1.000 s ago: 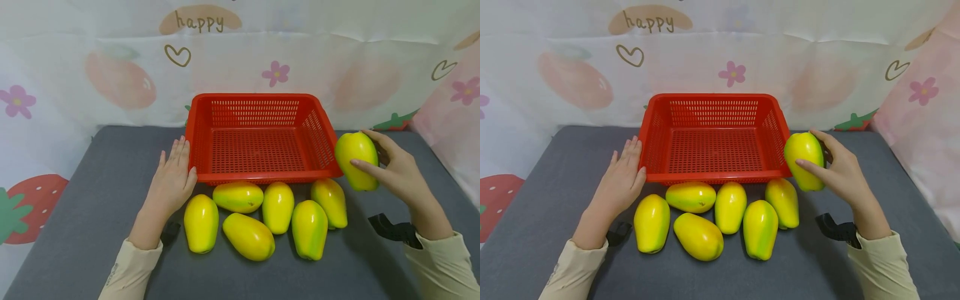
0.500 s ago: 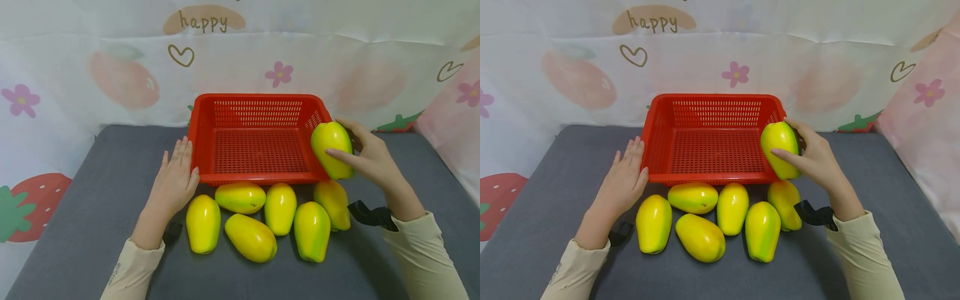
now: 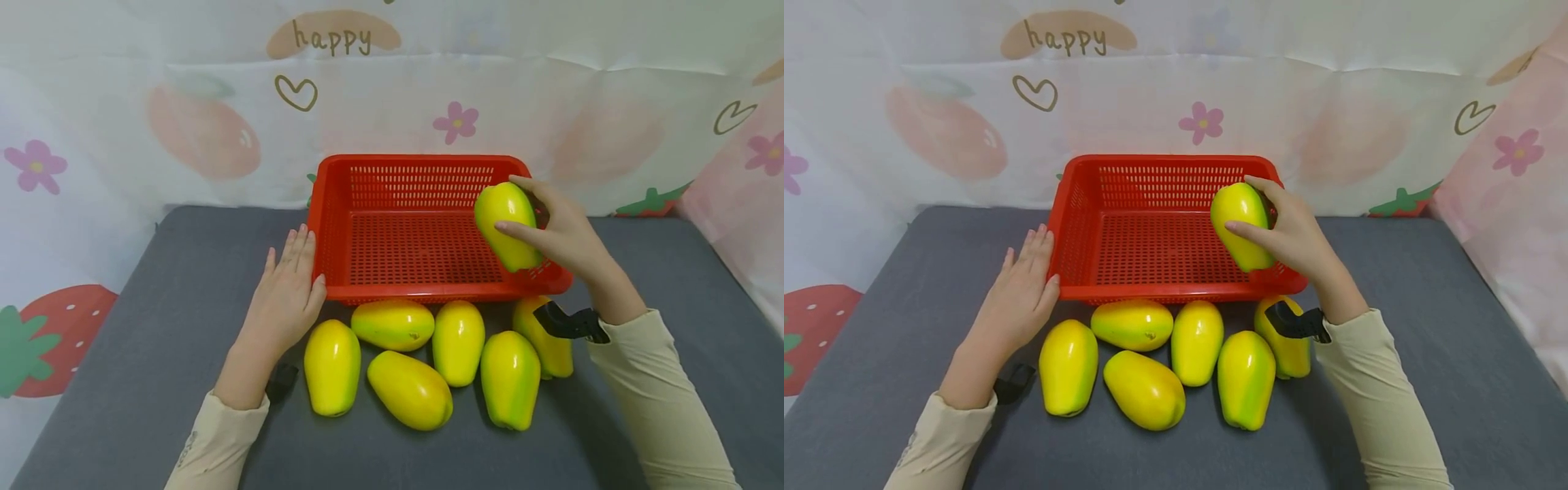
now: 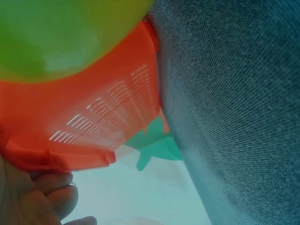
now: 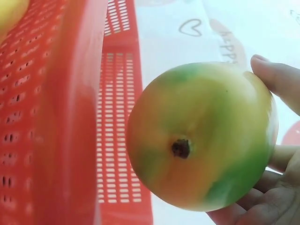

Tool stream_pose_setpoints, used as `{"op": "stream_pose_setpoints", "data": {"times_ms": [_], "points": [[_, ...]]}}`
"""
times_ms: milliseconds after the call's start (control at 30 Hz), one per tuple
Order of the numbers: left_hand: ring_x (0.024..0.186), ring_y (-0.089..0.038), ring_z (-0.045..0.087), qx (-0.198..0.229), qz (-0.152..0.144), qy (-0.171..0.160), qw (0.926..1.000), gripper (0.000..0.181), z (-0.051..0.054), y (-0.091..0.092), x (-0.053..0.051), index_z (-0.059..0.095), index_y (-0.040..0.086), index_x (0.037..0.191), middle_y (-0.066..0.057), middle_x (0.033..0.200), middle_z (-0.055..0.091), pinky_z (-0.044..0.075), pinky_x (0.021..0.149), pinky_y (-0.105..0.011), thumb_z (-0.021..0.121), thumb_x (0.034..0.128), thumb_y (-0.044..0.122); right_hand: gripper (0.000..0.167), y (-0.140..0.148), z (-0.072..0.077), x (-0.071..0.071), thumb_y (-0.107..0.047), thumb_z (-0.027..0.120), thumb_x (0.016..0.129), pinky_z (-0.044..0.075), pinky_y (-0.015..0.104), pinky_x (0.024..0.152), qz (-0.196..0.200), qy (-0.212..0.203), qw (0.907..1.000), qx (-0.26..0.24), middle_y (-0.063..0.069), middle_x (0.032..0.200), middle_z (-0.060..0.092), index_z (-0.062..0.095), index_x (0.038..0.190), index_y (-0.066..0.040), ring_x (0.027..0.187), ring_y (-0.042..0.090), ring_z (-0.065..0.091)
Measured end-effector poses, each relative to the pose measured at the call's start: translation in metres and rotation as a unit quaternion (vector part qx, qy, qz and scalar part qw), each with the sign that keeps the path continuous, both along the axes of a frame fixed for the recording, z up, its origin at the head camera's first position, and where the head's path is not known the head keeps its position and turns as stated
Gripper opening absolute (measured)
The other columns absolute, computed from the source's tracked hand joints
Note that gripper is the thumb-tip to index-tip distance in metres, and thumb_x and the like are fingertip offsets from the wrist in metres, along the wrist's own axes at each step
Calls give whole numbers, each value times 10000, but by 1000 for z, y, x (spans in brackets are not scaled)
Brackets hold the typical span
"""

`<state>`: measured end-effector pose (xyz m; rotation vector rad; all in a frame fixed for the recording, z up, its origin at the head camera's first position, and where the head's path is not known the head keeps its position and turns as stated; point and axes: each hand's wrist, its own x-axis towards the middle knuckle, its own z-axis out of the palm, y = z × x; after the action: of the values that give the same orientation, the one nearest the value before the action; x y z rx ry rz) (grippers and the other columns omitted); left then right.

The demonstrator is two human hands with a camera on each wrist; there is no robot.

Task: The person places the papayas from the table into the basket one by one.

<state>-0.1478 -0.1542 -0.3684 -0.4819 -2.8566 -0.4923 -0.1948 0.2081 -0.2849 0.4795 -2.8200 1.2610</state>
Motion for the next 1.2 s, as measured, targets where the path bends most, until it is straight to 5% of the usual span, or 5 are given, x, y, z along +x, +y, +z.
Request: {"op": "stream_pose_setpoints", "data": {"times_ms": [300,1200], "points": [[1428,-319,85,-26,2,-76,10000,625,-1,1,1,161,-56,1479,-202,1547,129,93,1113,-558,362,971,248,730,-22,-3,-26,-383,673,854,469,476,826,48,-140,9995,292,127,1315,469,339,1458,-143,1066,308,507],[1427,-318,93,-77,8,-39,10000,623,1,0,0,170,-67,1473,-199,1547,129,105,1113,-552,372,974,246,720,-107,-13,-72,-376,686,840,468,405,860,832,-496,9953,89,83,1268,519,374,1435,-118,1079,227,501]]}}
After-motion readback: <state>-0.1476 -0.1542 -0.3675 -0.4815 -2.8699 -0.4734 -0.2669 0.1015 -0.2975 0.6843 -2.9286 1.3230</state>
